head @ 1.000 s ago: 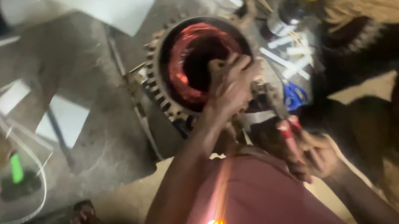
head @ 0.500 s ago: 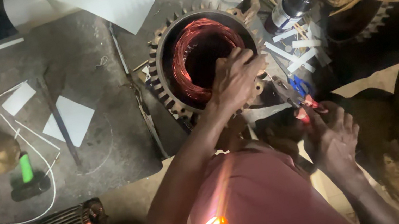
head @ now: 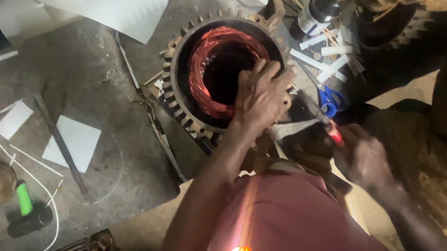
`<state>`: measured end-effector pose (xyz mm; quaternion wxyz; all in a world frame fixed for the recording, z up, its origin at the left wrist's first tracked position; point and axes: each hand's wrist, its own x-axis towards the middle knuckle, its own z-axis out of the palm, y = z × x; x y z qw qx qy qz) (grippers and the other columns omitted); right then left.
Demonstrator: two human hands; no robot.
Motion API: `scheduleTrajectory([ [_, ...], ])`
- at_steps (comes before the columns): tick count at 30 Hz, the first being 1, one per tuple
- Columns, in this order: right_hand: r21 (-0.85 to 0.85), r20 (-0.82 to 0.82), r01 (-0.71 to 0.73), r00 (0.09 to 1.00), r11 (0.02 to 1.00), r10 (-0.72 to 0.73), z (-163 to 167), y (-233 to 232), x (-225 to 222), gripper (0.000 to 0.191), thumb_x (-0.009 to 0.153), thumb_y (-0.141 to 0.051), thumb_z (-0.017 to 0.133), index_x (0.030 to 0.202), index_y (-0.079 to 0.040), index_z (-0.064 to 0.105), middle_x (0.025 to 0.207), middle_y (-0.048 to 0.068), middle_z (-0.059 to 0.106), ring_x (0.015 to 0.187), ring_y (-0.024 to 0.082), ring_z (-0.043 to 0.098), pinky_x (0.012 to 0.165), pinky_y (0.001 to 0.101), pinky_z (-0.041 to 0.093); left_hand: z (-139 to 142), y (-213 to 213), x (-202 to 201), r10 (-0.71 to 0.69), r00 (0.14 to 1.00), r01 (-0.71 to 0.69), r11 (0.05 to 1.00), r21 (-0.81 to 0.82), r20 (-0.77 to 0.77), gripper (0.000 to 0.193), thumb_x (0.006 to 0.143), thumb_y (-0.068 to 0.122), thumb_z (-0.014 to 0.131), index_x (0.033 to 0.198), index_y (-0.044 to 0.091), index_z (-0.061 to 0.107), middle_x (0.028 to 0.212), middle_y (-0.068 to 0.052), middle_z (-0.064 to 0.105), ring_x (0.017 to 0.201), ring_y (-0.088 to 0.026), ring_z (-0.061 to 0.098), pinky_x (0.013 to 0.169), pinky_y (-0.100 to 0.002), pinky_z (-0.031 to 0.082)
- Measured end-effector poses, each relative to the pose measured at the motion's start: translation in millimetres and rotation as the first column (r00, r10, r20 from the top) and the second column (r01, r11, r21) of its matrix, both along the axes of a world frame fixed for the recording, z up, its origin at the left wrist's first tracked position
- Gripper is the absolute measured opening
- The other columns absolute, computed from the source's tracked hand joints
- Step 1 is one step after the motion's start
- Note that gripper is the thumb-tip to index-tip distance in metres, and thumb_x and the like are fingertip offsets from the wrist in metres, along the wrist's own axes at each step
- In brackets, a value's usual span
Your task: The person winds copper wire into the slots of a motor stator, using pliers and scissors to adjust and trim the wire. They repeatedly insert and secure the wire within the stator slots while another person works nearby.
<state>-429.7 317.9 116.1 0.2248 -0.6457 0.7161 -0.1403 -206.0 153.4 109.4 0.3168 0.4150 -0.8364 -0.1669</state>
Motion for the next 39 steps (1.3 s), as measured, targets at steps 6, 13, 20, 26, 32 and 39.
scheduleTrajectory([
  [6,0.592,0.799,-0.142,0.233,0.793,-0.555,-24.8,-0.7,-9.4,0.038,0.091,-0.035,0.063,0.125,-0.02,0.065,0.107,0.012,0.073,0.095,0.031,0.073,0.08,0.0474,0.058,6.3,-0.6,0.7,0.014,1.0,-0.016,0.995,-0.101,-0.021,0.037,0.072,0.003,0.074,0.108,0.013,0.075,0.103,-0.008,0.066,0.103,-0.029,0.062,0.077,-0.047,0.049],
  [13,0.492,0.324,0.037,0.92,0.87,-0.222,16.3,15.0,-36.0,0.056,0.089,-0.046,0.063,0.14,-0.024,0.057,0.112,0.014,0.073,0.104,0.031,0.075,0.089,0.0507,0.058,-5.1,-4.7,7.2,-0.038,0.988,0.033,0.999,-0.033,-0.149,0.031,0.078,0.0,0.071,0.107,0.01,0.075,0.104,-0.012,0.07,0.102,-0.031,0.065,0.082,-0.044,0.057],
  [20,-0.193,-0.509,-0.163,0.86,0.968,0.043,14.9,13.4,14.5,0.054,0.086,-0.03,0.067,0.137,-0.016,0.065,0.137,0.019,0.052,0.12,0.04,0.052,0.103,0.0588,0.044,-7.4,-3.9,7.9,-0.026,0.989,0.022,0.999,-0.029,-0.146,0.032,0.075,0.003,0.075,0.106,0.009,0.074,0.11,-0.015,0.069,0.104,-0.033,0.066,0.08,-0.045,0.057],
  [26,-0.097,-0.454,-0.064,0.891,0.993,0.013,24.2,7.3,26.2,0.066,0.069,-0.026,0.08,0.132,-0.013,0.067,0.129,0.019,0.054,0.113,0.039,0.052,0.094,0.049,0.048,-0.5,-3.0,8.2,-0.017,0.995,0.016,1.0,-0.009,-0.1,0.031,0.074,0.005,0.078,0.104,0.01,0.072,0.101,-0.01,0.067,0.099,-0.029,0.065,0.075,-0.043,0.056],
  [32,0.399,0.373,0.095,0.892,0.912,-0.256,-9.4,-9.2,-11.9,0.041,0.083,-0.025,0.071,0.122,-0.013,0.068,0.111,0.015,0.061,0.092,0.032,0.061,0.075,0.0441,0.052,-5.2,-8.3,2.8,0.012,0.998,-0.013,1.0,-0.008,-0.06,0.04,0.07,0.005,0.077,0.109,0.009,0.071,0.099,-0.007,0.065,0.096,-0.026,0.063,0.07,-0.039,0.056],
  [39,0.572,0.798,-0.272,0.402,0.774,-0.449,-17.9,-19.6,-49.9,0.046,0.09,-0.032,0.064,0.133,-0.016,0.061,0.119,0.017,0.062,0.097,0.031,0.065,0.078,0.0425,0.057,1.9,-4.4,6.5,-0.001,0.997,0.0,1.0,-0.013,-0.083,0.042,0.067,0.015,0.079,0.107,0.009,0.071,0.095,-0.007,0.065,0.095,-0.03,0.063,0.073,-0.048,0.05],
])
